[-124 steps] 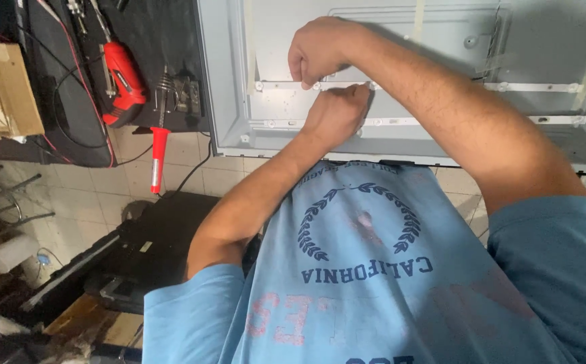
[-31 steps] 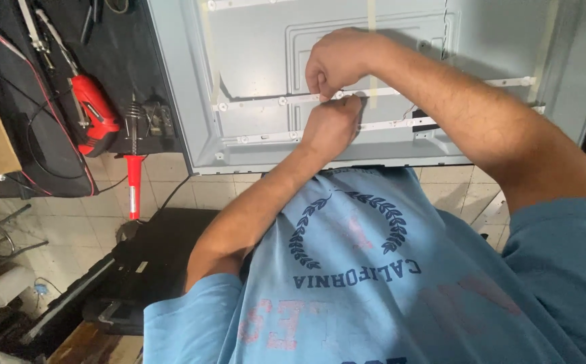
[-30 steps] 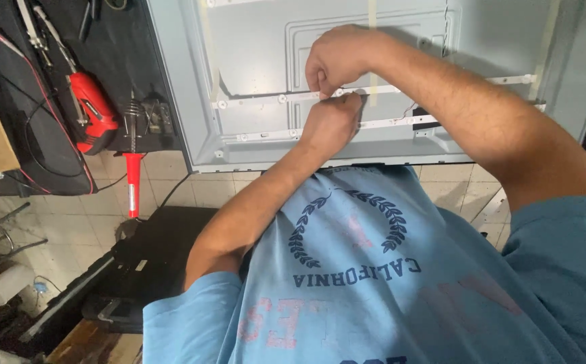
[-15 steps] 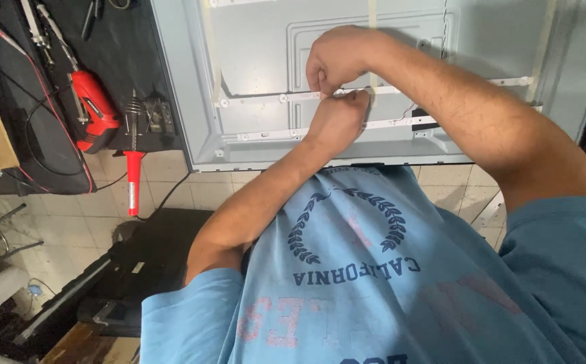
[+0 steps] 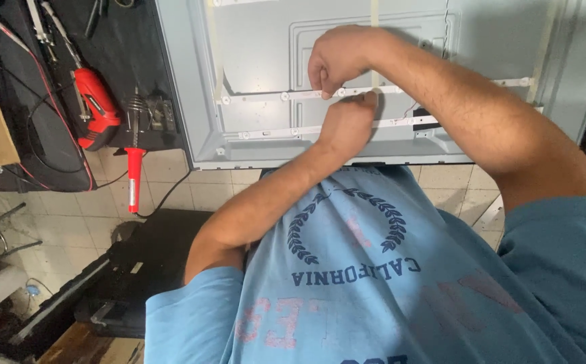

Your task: Replacing and connecting LED backlight strips inside a television chassis.

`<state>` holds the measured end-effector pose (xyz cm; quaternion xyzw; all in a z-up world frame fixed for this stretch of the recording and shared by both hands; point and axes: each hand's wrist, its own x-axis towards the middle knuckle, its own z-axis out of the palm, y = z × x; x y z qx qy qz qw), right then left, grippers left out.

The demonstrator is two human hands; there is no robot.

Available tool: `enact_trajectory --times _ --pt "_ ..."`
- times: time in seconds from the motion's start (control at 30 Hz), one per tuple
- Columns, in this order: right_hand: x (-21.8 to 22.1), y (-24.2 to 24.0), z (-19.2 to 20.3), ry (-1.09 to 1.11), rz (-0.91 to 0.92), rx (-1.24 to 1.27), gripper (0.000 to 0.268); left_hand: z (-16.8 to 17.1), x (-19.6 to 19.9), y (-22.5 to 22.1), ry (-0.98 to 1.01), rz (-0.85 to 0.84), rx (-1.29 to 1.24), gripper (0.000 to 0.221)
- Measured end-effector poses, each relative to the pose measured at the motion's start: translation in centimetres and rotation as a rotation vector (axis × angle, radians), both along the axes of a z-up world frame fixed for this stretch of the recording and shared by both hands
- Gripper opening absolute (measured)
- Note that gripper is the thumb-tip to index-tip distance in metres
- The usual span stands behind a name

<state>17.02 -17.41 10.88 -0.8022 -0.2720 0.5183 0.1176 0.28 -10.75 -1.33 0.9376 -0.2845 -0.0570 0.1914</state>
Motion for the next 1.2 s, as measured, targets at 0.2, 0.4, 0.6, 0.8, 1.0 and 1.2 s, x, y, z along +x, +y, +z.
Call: enact_trajectory --times 0.2,0.4,0.6,0.8,1.0,1.2 --pt "0.0 0.2 0.8 0.020 -0.019 -0.017 0.028 -1.9 0.4 1.7 -0.011 -0.079 -0.217 0.047" --pt "-0.1 -0.1 0.8 0.006 -0.030 -0.020 0.025 -1.7 0.9 2.1 -0.105 -0.140 -0.138 0.053" --pt "-0.2 -0.3 0.6 0.036 -0.044 0.002 0.025 0.1 1.1 3.7 -0.140 -0.211 -0.138 0.043" --pt "-0.1 -0.4 1.2 0.051 -0.057 -0.015 0.028 0.5 0.4 3.9 -0.120 -0.175 -0.173 0.042" --pt "0.4 -0.1 1.1 0.047 -0.022 -0.024 0.030 3.0 -0.2 6.2 -0.029 -0.078 -0.239 0.036" --pt "-0.2 -0.4 0.1 0.009 -0.031 -0.018 0.026 3.5 0.3 6.1 0.098 0.103 -0.168 0.020"
